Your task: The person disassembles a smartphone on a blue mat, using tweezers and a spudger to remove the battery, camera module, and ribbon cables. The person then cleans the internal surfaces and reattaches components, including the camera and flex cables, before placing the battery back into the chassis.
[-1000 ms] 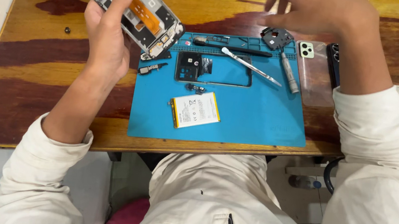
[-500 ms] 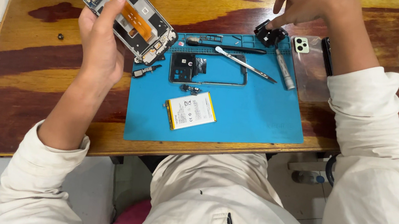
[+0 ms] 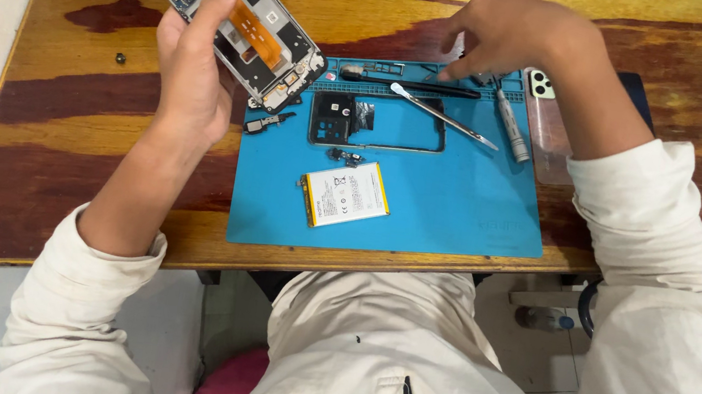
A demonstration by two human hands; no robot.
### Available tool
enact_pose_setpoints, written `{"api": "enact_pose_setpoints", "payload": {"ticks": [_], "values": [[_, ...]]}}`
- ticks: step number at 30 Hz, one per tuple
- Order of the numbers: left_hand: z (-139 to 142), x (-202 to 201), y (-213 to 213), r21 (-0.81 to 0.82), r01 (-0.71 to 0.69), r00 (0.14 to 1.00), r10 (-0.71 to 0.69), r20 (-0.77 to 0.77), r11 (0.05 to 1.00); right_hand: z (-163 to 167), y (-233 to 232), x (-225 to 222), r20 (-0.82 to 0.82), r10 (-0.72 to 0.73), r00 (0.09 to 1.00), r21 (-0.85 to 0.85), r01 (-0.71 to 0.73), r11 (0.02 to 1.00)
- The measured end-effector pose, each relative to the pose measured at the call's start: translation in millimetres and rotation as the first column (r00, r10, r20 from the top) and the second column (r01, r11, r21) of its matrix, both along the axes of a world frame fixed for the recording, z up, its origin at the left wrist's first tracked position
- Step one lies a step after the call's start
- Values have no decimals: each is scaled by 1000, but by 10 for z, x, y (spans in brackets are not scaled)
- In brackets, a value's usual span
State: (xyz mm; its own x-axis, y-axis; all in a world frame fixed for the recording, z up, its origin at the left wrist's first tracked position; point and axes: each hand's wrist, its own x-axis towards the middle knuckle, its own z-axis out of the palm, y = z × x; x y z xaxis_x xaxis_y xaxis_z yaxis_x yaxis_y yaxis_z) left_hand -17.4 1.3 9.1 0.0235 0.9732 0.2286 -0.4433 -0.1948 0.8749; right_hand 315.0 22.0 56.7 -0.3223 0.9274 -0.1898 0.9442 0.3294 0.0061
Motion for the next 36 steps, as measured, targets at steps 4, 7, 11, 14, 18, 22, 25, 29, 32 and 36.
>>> {"api": "enact_pose_setpoints", "payload": {"ticks": [4, 7, 11, 14, 18, 22, 25, 29, 32, 36], "values": [[-14, 11, 15, -3, -23, 1000, 23, -16, 1000, -31, -62, -148, -155, 249, 956, 54, -243, 968], [-5, 14, 14, 1, -30, 999, 30, -26, 1000, -53, -161, -269, -186, 356, 916, 95, -344, 934], [28, 24, -7, 6, -4, 1000, 4, 4, 1000, -70, -296, -480, -248, 542, 803, 204, -504, 839], [62, 36, -2, 1, -40, 999, 40, 5, 999, -87, -339, -695, -266, 579, 771, 209, -540, 815], [102, 43, 23, -9, -77, 997, 77, 25, 997, -141, -284, -1021, -265, 655, 708, 269, -598, 755], [131, 36, 22, 17, -60, 998, 60, 20, 998, -215, -239, -1262, -246, 695, 676, 336, -613, 715], [136, 41, 14, 4, -82, 997, 82, -7, 997, -204, -218, -1382, -192, 696, 692, 395, -595, 700], [158, 59, -4, -32, -82, 997, 82, -2, 996, -219, -229, -1411, -234, 653, 720, 401, -541, 740], [172, 80, -5, -28, -83, 997, 83, -5, 996, -200, -259, -1410, -277, 613, 740, 369, -507, 779], [181, 95, 11, 17, -108, 994, 108, -26, 994, -162, -262, -1405, -339, 664, 666, 388, -544, 744]]}}
